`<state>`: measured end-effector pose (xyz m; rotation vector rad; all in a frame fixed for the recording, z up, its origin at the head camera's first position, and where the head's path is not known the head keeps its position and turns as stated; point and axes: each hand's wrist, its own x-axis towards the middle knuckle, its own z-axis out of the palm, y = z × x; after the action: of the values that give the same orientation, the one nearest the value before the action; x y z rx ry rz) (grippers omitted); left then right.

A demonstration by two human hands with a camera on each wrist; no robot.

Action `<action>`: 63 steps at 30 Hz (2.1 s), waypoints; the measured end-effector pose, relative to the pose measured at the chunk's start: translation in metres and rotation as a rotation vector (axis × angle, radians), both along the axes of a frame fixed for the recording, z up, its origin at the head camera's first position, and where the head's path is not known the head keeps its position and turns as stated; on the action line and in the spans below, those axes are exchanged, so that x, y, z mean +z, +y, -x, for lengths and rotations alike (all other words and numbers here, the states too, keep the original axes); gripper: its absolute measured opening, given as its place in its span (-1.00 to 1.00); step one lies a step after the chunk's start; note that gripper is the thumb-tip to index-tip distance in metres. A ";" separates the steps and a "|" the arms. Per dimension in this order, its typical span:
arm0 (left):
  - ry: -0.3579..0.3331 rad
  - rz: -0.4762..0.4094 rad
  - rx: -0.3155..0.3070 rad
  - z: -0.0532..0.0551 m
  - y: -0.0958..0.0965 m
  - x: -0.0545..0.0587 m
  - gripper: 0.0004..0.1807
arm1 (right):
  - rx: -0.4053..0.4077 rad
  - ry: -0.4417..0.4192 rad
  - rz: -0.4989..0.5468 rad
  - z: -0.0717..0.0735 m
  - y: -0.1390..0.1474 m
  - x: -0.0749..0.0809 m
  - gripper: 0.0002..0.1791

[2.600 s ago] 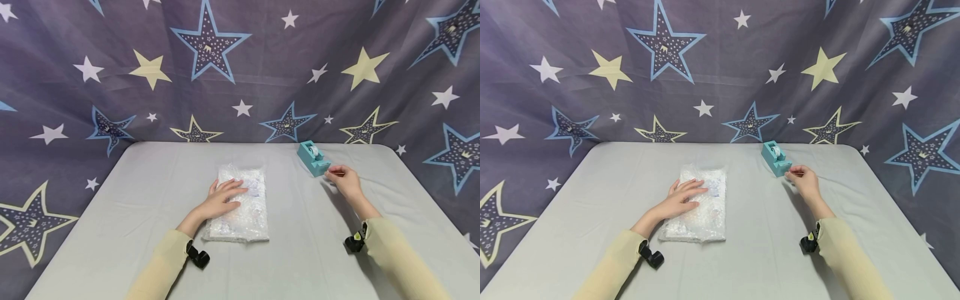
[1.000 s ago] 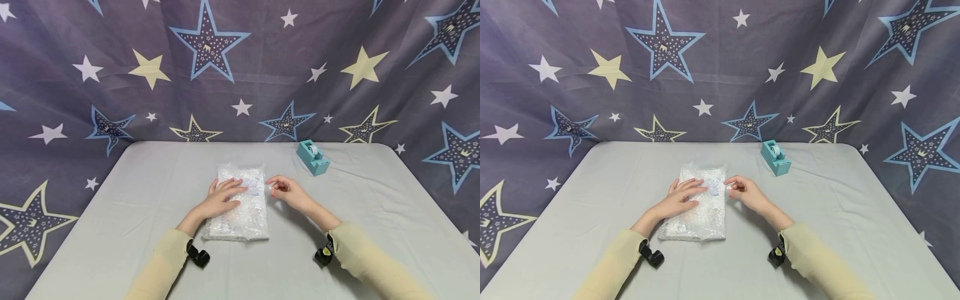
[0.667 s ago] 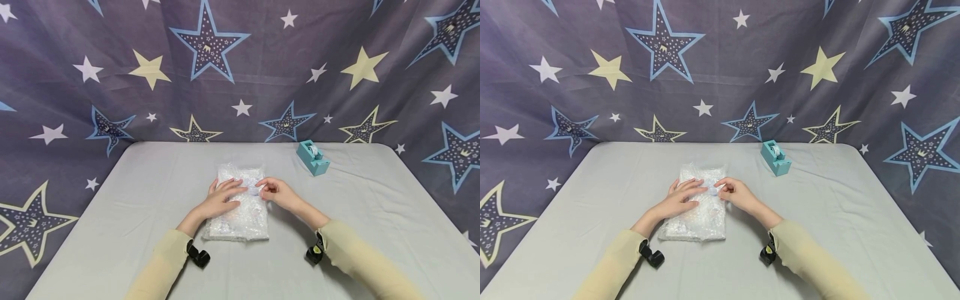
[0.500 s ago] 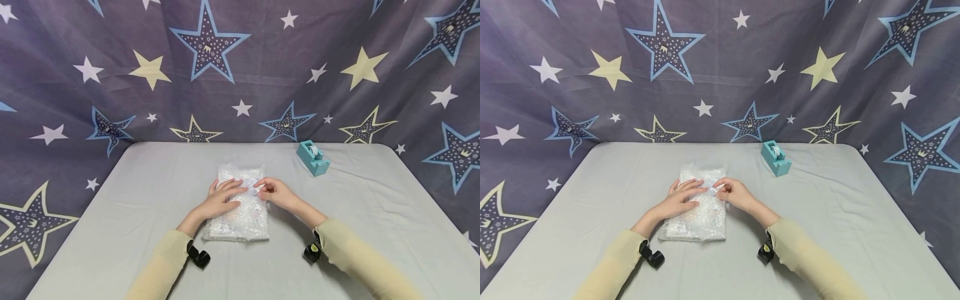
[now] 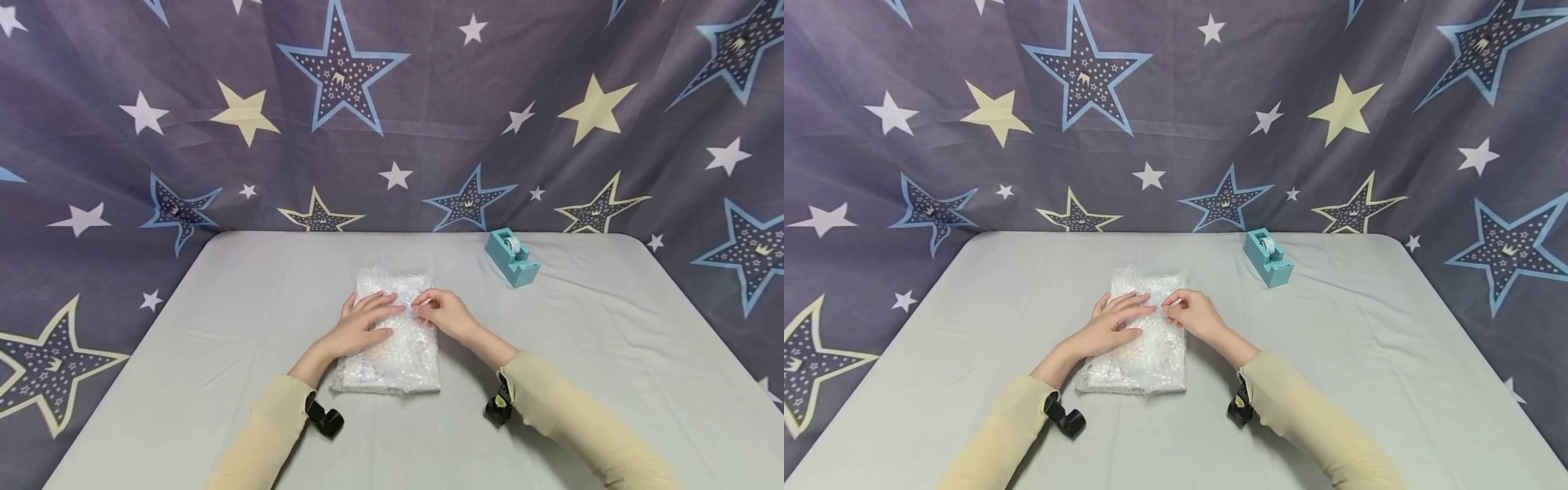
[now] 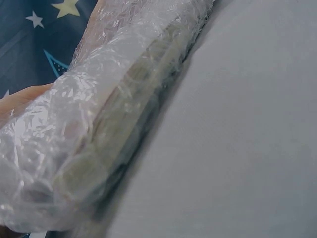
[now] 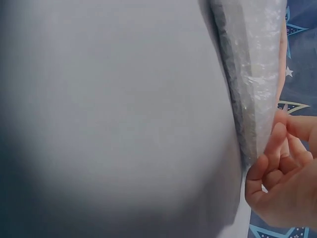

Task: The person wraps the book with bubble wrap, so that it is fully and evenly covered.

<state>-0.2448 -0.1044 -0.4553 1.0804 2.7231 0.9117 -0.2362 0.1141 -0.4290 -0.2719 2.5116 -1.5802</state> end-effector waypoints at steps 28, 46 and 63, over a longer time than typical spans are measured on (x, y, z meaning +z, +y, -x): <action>0.009 -0.009 -0.007 -0.001 0.000 0.001 -0.53 | -0.045 0.039 -0.203 0.001 -0.001 -0.008 -0.92; 0.008 -0.012 -0.009 0.000 0.000 -0.001 -0.53 | -0.041 0.051 -0.215 0.000 -0.001 -0.004 -0.86; 0.001 -0.022 -0.011 0.000 0.000 0.000 -0.52 | 0.096 0.091 -0.157 0.000 0.004 -0.006 -0.75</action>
<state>-0.2444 -0.1046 -0.4554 1.0995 2.7112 0.9418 -0.2358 0.1182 -0.4353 -0.4453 2.6304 -1.3557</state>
